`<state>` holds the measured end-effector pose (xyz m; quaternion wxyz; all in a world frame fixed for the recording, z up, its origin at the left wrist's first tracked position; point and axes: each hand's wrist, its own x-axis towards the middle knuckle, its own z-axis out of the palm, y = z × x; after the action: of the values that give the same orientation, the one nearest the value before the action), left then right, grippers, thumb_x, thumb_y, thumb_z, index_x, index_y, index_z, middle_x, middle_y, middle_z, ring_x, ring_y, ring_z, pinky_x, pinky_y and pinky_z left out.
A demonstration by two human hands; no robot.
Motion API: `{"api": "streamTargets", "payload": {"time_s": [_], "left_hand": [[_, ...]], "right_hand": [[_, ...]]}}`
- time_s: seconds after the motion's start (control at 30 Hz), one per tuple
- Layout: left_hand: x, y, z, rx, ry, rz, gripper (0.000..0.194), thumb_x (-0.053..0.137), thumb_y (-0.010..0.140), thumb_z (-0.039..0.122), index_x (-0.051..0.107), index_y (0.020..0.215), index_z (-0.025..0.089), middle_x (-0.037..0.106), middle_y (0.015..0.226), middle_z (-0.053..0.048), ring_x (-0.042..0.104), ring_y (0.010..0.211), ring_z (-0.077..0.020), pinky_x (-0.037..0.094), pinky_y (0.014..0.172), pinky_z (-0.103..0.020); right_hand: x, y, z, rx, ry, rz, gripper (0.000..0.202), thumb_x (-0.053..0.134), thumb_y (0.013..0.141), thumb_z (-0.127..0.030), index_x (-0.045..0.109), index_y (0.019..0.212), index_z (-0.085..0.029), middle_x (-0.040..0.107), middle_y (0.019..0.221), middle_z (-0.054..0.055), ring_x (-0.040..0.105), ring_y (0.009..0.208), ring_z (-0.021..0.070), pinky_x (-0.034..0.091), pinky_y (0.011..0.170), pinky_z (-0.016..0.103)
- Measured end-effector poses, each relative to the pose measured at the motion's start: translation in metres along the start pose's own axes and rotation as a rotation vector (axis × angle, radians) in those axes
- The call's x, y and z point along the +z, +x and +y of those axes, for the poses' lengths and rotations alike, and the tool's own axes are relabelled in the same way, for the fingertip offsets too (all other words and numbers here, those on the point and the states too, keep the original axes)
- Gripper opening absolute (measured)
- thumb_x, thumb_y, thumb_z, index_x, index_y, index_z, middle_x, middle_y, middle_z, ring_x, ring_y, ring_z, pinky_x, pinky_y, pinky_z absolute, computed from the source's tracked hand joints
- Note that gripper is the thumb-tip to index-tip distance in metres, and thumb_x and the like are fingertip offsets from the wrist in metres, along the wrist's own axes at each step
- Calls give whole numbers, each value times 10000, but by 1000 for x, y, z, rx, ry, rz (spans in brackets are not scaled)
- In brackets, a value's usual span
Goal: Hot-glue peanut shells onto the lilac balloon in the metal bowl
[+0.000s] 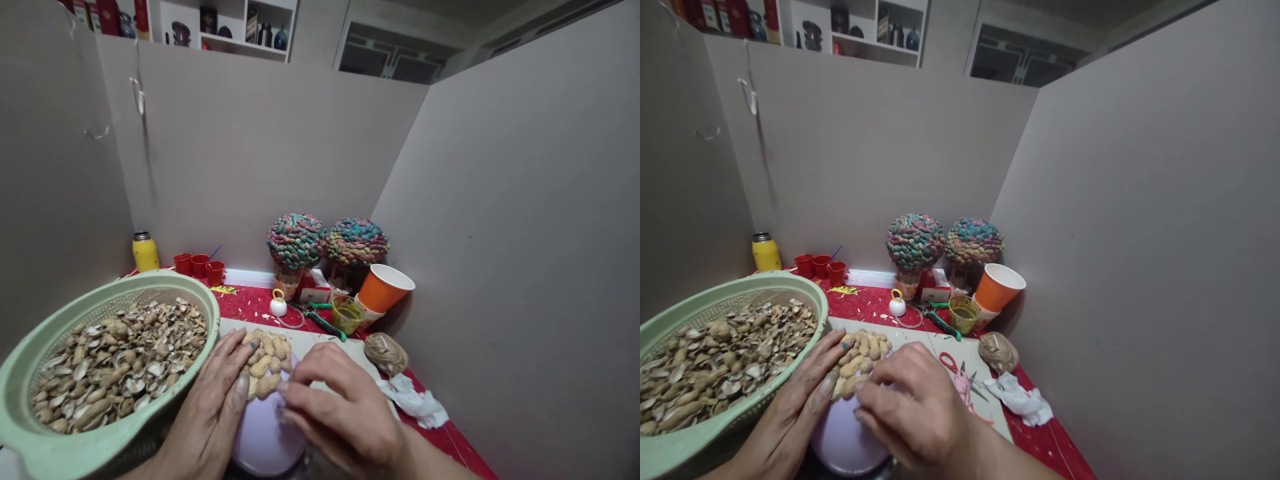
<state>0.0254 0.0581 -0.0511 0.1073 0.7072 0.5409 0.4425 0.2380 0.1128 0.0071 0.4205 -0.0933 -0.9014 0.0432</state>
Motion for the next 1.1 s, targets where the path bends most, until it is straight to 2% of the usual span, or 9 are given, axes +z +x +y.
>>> {"api": "streamTargets", "payload": {"time_s": [0.07, 0.17, 0.37, 0.6, 0.73, 0.9, 1.1], "left_hand": [[0, -1, 0, 26, 15, 2, 412, 452, 980, 287, 518, 1386, 295, 460, 1513, -69, 423, 1379, -255, 363, 1089, -475], [-1, -2, 0, 88, 31, 31, 434, 488, 964, 287, 503, 1397, 294, 470, 1505, -70, 440, 1366, -259, 396, 1074, -449], [0, 0, -2, 133, 74, 32, 437, 497, 957, 260, 502, 1394, 279, 487, 1491, -84, 464, 1351, -257, 411, 1068, -433], [-1, 0, -3, 174, 108, 32, 448, 491, 960, 250, 467, 1406, 278, 473, 1502, -91, 461, 1356, -249, 406, 1066, -442], [-2, 0, 0, 191, 129, 42, 427, 497, 955, 253, 497, 1382, 244, 501, 1477, -121, 493, 1331, -260, 428, 1047, -435], [1, 0, -2, 192, 134, 49, 431, 485, 961, 242, 487, 1391, 264, 515, 1467, -110, 501, 1324, -256, 427, 1047, -438], [2, -1, -7, 177, 141, 37, 440, 467, 973, 283, 460, 1413, 282, 499, 1484, -98, 488, 1336, -260, 429, 1041, -458]], "right_hand": [[0, 6, -7, -58, -95, -34, 156, 558, 940, -151, 627, 1078, -168, 668, 828, 58, 569, 726, 177, 462, 659, 325], [2, 10, -8, -67, -171, -99, 164, 489, 980, -149, 627, 1069, -158, 683, 820, 63, 571, 722, 176, 460, 642, 311], [1, 10, -2, -42, -195, -169, 218, 417, 1021, -180, 635, 1039, -174, 671, 795, 53, 549, 694, 169, 442, 620, 306], [-10, 20, -4, -114, -235, -314, 220, 421, 1019, -152, 641, 1029, -147, 663, 794, 61, 563, 721, 169, 446, 638, 307], [-14, 27, -7, -45, -255, -389, 325, 341, 1044, -180, 644, 931, -146, 652, 744, 54, 570, 701, 163, 461, 637, 300], [-8, 22, -10, -132, -287, -337, 249, 391, 1006, -113, 639, 982, -116, 652, 753, 88, 565, 691, 191, 453, 628, 329], [3, 14, -9, -89, -298, -233, 272, 384, 1013, -135, 649, 956, -118, 648, 744, 77, 547, 642, 185, 435, 575, 315]]}}
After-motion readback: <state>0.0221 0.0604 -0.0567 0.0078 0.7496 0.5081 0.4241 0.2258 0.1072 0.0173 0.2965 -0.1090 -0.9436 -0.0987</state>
